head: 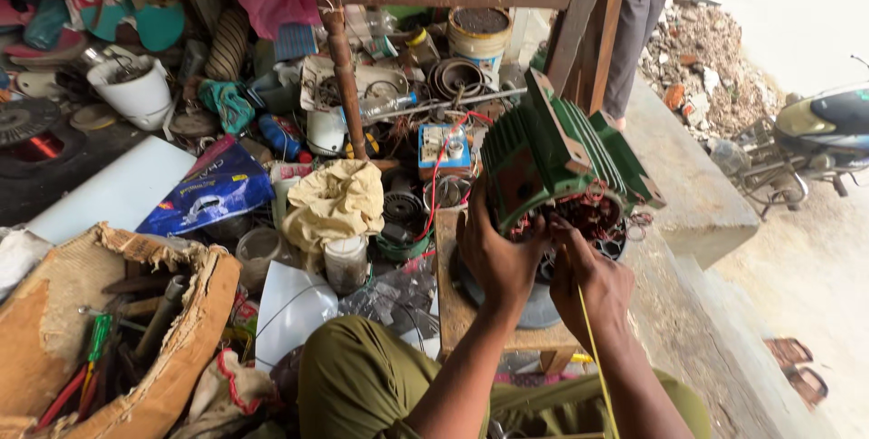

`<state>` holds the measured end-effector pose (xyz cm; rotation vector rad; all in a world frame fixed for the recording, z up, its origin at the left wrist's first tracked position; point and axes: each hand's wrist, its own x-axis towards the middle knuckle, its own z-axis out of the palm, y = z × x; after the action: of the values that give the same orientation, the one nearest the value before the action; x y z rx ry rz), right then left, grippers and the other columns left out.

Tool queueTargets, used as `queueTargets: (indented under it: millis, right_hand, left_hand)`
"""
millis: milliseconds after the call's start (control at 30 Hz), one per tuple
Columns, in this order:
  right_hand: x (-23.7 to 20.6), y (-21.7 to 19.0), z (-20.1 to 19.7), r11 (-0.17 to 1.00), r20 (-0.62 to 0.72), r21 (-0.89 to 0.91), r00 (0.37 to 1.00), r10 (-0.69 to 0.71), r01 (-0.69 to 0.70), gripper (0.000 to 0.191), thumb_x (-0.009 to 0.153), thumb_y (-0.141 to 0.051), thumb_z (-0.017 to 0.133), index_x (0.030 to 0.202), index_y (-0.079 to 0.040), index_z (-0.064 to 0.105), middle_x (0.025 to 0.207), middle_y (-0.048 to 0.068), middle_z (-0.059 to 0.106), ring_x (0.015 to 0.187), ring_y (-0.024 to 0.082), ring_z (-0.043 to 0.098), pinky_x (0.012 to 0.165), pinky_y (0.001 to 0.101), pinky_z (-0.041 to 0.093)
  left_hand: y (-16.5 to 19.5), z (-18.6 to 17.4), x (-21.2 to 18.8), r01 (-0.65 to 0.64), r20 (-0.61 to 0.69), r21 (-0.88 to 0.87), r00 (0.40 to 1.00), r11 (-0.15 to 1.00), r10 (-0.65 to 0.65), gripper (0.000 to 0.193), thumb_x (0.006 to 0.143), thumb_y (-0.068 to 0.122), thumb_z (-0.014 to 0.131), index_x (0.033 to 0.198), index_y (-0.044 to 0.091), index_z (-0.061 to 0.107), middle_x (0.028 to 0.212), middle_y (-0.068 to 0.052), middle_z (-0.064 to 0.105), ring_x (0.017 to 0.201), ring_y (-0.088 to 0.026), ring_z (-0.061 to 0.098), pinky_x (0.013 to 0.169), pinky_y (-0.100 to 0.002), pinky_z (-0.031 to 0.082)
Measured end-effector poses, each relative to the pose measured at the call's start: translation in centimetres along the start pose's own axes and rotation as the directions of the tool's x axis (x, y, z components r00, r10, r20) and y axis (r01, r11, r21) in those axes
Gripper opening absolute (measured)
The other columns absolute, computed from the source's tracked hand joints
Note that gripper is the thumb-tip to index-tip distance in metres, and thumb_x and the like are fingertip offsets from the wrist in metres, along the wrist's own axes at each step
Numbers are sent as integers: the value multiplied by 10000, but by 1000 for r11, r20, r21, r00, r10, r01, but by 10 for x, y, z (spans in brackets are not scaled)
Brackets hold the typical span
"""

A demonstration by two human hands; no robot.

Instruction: The person is repairing a green electric motor by hand. They use a yellow stick to push and arrange copper wires inside the motor's stator slots while sitting on the floor in a cluttered workshop.

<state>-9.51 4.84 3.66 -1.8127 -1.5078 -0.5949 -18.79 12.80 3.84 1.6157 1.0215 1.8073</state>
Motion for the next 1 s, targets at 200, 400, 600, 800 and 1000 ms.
queueTargets:
  millis: [200, 400, 600, 800, 1000]
  right_hand:
    - [10, 1, 4, 1000, 24, 19, 1000, -15, 15, 234, 975, -122, 596, 1175, -209, 682, 824, 102, 741, 577, 304, 660, 489, 416, 461]
    - [-4, 0, -1, 990, -15, 132, 999, -37, 39, 279, 975, -77, 605, 1227, -165, 683, 965, 107, 755, 631, 280, 703, 504, 382, 485]
    - [-19, -2, -8, 987, 20, 162, 1000, 2, -6, 264, 962, 18, 600, 1170, -106, 705, 1167, 78, 795, 495, 186, 697, 401, 346, 464]
    - [-12, 1, -28, 932, -86, 364, 996, 25, 8, 226, 1069, -6, 580, 1269, -94, 636, 1281, 127, 724, 1023, 286, 770, 788, 347, 599]
    - [3, 0, -28, 904, 95, 395, 985, 141, -167, 337, 988, 1, 549, 1295, -89, 658, 1076, 138, 750, 930, 292, 762, 755, 318, 564]
  left_hand:
    - [-6, 0, -7, 5, 11, -26, 1000, 1000, -4, 1000, 625, 194, 883, 1505, 44, 431, 1440, -175, 615, 1320, -363, 592, 1117, -486, 436]
    - [-18, -21, -38, -278, -164, 159, 939, 947, 303, 998, 816, 371, 866, 1544, 52, 262, 1587, -275, 285, 1523, -463, 274, 1262, -610, 259]
    - [-32, -24, -40, -437, -179, 140, 872, 889, 457, 700, 916, 291, 839, 1424, 68, 411, 1542, -291, 244, 1473, -476, 269, 1225, -645, 284]
    - [-19, -38, -36, -716, 53, 100, 697, 691, 715, 405, 878, 142, 855, 1247, 202, 699, 1233, 50, 573, 1038, -200, 511, 1009, -399, 396]
    - [11, -50, -32, -530, 593, 83, 707, 844, 386, 560, 816, 137, 740, 1342, -14, 622, 1468, -167, 585, 729, -288, 712, 663, -390, 599]
